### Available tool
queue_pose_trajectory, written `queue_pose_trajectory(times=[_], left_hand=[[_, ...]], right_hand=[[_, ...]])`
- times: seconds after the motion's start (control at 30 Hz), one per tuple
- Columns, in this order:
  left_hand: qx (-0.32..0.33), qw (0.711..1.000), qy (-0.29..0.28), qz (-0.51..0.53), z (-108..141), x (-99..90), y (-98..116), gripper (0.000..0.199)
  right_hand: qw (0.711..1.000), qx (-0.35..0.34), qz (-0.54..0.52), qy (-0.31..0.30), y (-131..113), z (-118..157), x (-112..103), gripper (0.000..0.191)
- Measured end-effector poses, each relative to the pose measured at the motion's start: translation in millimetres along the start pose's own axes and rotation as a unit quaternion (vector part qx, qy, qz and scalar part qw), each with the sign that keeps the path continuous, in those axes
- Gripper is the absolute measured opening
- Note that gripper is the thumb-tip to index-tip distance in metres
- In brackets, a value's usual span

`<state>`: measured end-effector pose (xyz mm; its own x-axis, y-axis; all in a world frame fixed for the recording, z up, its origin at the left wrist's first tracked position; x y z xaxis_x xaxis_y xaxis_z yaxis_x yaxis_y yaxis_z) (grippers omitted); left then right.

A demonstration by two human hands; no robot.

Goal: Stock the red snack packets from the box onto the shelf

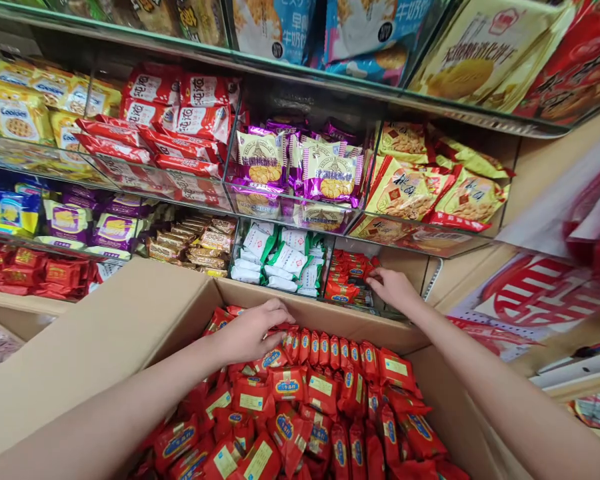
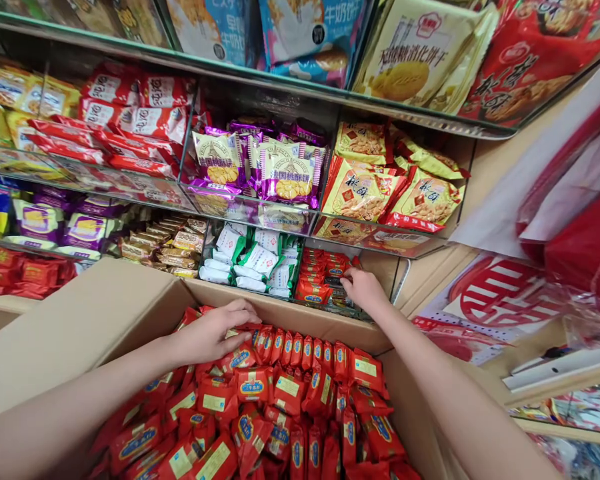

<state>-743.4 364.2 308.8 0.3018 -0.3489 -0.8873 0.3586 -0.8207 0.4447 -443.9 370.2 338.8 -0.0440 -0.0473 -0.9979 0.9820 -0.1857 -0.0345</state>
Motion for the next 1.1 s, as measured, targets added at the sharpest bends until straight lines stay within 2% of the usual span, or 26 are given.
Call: queue_pose_trajectory(times=[0.03,0.07,0.1,0.17,0.2,0.23,0.33,0.4,0.47,0.6,0.7,0.77,0.83,0.9,0.93,1.0,1.1], left_hand=[[-0.001,1.000,-0.021,-0.002,-1,3.1,-1,0.024],[0.000,0.999,-0.042,-0.004,-2,6.5,-1,0.022],[0.005,0.998,-0.060,-0.006,-2,9.7,-1,0.021],[0.022,0.997,-0.078,-0.011,-4,14.7,2,0.021],[0.029,0.996,-0.081,-0.013,-5,16.2,4,0.021],[0.033,0.996,-0.085,-0.016,-5,17.1,6,0.021],[0.029,0.994,-0.096,-0.032,-6,16.4,8,0.018],[0.018,0.994,-0.101,-0.038,-6,13.9,7,0.017],[0.007,0.994,-0.103,-0.036,-5,11.6,4,0.018],[-0.003,0.995,-0.099,0.005,-4,13.4,2,0.024],[-0.021,0.988,-0.067,0.135,-5,19.7,9,0.035],[-0.025,0.956,-0.051,0.287,-6,24.6,20,0.051],[-0.007,0.897,-0.049,0.439,-7,27.3,33,0.062],[-0.002,0.851,-0.054,0.523,-8,26.9,44,0.056],[-0.012,0.838,-0.059,0.542,-8,26.3,48,0.046],[-0.050,0.825,-0.063,0.559,-7,25.2,50,0.031],[-0.085,0.810,-0.044,0.579,-6,24.7,48,0.026]], right_hand=[[0.999,-0.028,-0.015,0.017,-9,22,-5,0.026],[0.994,-0.090,-0.054,0.042,-21,46,-8,0.025],[0.983,-0.158,-0.083,0.032,-33,69,-5,0.026],[0.964,-0.243,-0.093,-0.056,-53,109,14,0.026],[0.960,-0.248,-0.087,-0.092,-58,123,28,0.024],[0.960,-0.234,-0.084,-0.127,-60,132,43,0.034],[0.961,-0.171,-0.065,-0.210,-57,137,84,0.072],[0.964,-0.148,-0.061,-0.212,-53,131,97,0.079],[0.969,-0.143,-0.061,-0.191,-49,126,97,0.074],[0.969,-0.176,-0.087,-0.152,-44,127,78,0.031],[0.963,-0.166,-0.194,-0.087,-44,129,55,0.024],[0.932,-0.133,-0.326,-0.083,-48,129,43,0.029],[0.864,-0.110,-0.475,-0.123,-58,128,38,0.034],[0.786,-0.114,-0.584,-0.166,-71,129,35,0.035],[0.760,-0.119,-0.615,-0.175,-77,130,34,0.035],[0.739,-0.124,-0.640,-0.173,-86,130,35,0.032],[0.752,-0.120,-0.630,-0.151,-89,130,42,0.030]])
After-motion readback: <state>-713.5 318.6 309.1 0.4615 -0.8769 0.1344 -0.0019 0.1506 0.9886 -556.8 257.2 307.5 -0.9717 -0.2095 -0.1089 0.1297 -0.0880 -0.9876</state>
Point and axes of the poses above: each hand's wrist, its own z-axis away from the middle knuckle, its own x-axis out of the palm, y = z × x, the point moved 3 cm from there along -z, towards the middle knuckle, and after that the axes turned 8 degrees about -y, right-handed, at the moved point
